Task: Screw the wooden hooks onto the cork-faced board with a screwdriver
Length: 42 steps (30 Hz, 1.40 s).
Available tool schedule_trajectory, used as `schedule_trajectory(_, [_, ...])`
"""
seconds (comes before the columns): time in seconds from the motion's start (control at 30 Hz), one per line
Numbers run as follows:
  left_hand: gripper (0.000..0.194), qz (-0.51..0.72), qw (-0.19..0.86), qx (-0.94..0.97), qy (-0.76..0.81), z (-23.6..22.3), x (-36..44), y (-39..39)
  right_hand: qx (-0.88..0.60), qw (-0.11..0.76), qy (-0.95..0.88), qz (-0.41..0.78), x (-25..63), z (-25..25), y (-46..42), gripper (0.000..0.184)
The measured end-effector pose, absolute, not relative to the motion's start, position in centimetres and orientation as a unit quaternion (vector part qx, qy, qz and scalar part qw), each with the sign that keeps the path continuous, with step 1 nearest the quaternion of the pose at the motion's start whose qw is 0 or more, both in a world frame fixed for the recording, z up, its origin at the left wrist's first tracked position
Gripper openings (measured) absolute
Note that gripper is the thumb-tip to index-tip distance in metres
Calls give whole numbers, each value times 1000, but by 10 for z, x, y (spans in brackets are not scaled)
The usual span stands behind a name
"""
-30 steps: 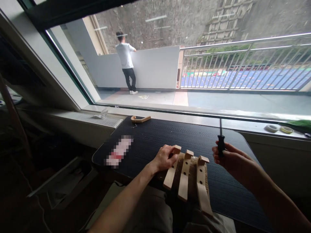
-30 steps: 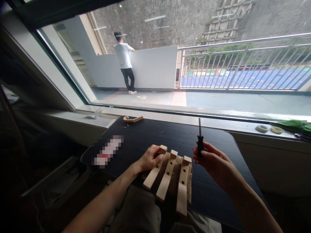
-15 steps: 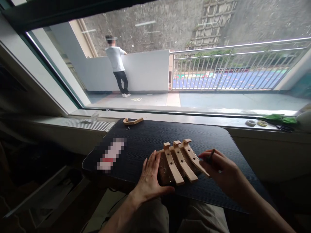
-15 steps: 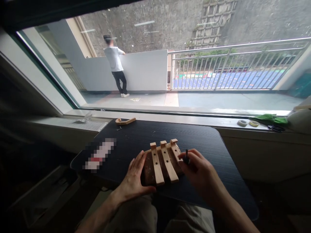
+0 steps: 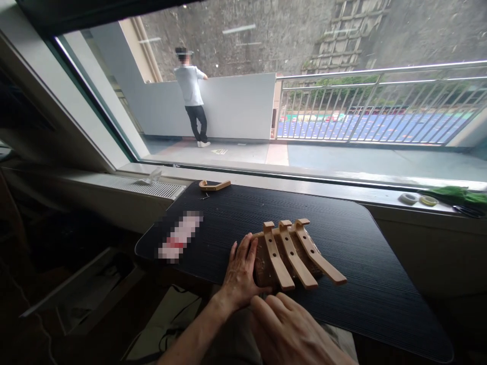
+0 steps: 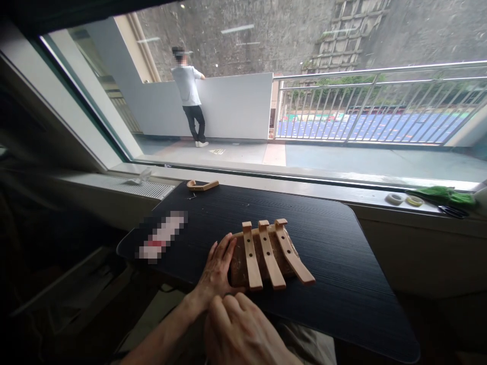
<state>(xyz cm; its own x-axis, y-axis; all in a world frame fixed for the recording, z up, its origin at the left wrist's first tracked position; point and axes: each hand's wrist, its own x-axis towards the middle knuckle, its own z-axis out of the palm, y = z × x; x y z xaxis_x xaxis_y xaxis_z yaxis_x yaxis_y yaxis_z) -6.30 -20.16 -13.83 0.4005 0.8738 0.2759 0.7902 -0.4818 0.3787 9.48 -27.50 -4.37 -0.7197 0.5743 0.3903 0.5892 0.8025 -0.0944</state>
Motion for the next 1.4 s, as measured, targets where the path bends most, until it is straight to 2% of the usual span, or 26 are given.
schedule_trajectory(0.13, [88, 225, 96, 829, 502, -139, -63, -201, -365, 212, -901, -99, 91, -43, -271, 24])
schedule_trajectory(0.27, [75, 214, 106, 831, 502, -141, -65, -200, -318, 193, -923, -93, 84, -42, -269, 18])
schedule_trajectory(0.33, [74, 214, 108, 832, 501, -142, -65, -199, -300, 209, -927, -86, 82, -41, -268, 17])
schedule_trajectory(0.47, [92, 237, 122, 830, 490, -140, -63, -200, -409, 207, -889, 19, 96, -30, -256, 25])
schedule_trajectory(0.53, [106, 239, 143, 829, 485, -136, -63, -200, -370, 194, -898, 136, 109, -14, -240, 18])
schedule_trajectory(0.67, [126, 225, 201, 828, 472, -127, -66, -200, -405, 335, -806, 270, 139, 15, -186, 17])
schedule_trajectory(0.73, [127, 229, 214, 824, 473, -124, -67, -200, -469, 348, -712, 390, 151, 15, -153, 17])
schedule_trajectory(0.77, [127, 235, 216, 820, 475, -124, -66, -200, -484, 347, -691, 410, 156, 11, -138, 22])
schedule_trajectory(0.97, [119, 259, 196, 811, 487, -126, -61, -194, -510, 326, -642, 471, 178, -20, -86, 32])
schedule_trajectory(1.1, [117, 255, 185, 817, 483, -126, -60, -191, -516, 384, -593, 484, 193, -28, -74, 44])
schedule_trajectory(1.2, [117, 248, 177, 819, 486, -126, -59, -191, -523, 414, -565, 486, 189, -35, -72, 43])
schedule_trajectory(1.4, [116, 255, 169, 820, 484, -129, -59, -190, -505, 391, -567, 520, 182, -42, -71, 41])
